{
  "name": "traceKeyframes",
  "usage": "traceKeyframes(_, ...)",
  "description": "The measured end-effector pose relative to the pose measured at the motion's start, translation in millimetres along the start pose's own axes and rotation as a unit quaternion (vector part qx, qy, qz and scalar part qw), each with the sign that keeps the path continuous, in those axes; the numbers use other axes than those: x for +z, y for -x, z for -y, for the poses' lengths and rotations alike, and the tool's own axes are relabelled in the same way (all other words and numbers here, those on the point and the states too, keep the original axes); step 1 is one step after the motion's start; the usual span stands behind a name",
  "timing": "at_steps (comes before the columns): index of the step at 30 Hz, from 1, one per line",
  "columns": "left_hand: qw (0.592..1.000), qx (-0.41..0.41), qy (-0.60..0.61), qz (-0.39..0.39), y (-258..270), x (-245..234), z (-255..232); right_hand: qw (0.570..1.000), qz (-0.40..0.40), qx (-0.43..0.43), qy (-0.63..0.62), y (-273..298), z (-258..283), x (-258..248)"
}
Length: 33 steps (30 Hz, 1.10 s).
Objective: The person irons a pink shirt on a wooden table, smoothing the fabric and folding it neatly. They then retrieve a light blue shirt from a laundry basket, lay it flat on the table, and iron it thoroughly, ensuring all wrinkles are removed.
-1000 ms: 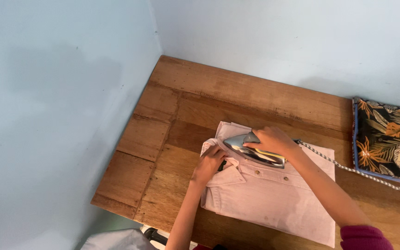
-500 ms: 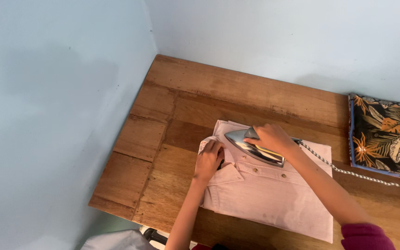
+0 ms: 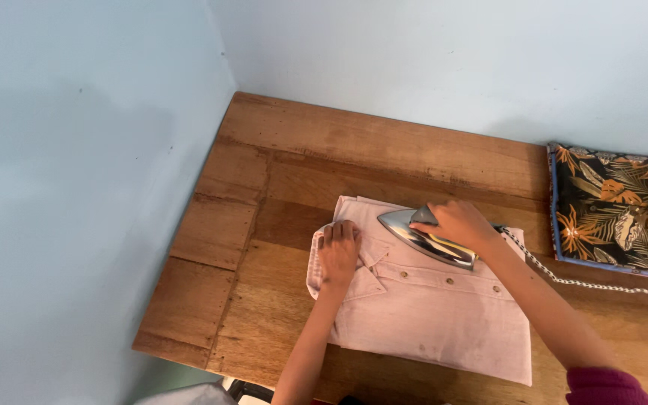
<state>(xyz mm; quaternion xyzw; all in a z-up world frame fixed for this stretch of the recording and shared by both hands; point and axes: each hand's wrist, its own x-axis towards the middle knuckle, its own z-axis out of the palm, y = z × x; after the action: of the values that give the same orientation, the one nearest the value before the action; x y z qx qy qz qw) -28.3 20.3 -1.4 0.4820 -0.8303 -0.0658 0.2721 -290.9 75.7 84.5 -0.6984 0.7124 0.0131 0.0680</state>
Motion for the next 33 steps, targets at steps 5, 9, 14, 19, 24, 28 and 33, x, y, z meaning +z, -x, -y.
traceKeyframes(5,0.996,-0.026,-0.066,0.056,-5.7,1.5,-3.5,0.997,0.049,0.051,0.020,2.5,-18.0,-1.1)
traceKeyframes(9,0.997,0.020,-0.078,0.008,-7.4,23.3,-10.6,0.999,0.042,0.023,-0.001,19.0,-24.3,-7.4)
traceKeyframes(14,0.993,0.094,0.043,-0.050,-11.4,43.6,-12.2,0.997,0.063,0.021,0.042,31.0,-23.4,2.6)
traceKeyframes(19,0.992,0.101,0.074,-0.008,-10.2,40.5,-4.5,0.999,0.001,0.021,0.048,40.3,-49.3,-0.3)
traceKeyframes(24,0.993,0.092,0.078,-0.001,-10.9,40.6,-4.5,0.996,0.056,0.045,0.047,54.1,-58.6,0.2)
traceKeyframes(28,0.993,0.087,0.076,0.008,-11.2,42.8,-4.5,0.997,0.023,0.049,0.058,56.3,-63.4,-0.2)
traceKeyframes(33,0.992,0.090,0.079,-0.028,-9.4,49.0,-2.3,0.998,0.026,0.049,0.038,67.8,-70.0,-0.4)
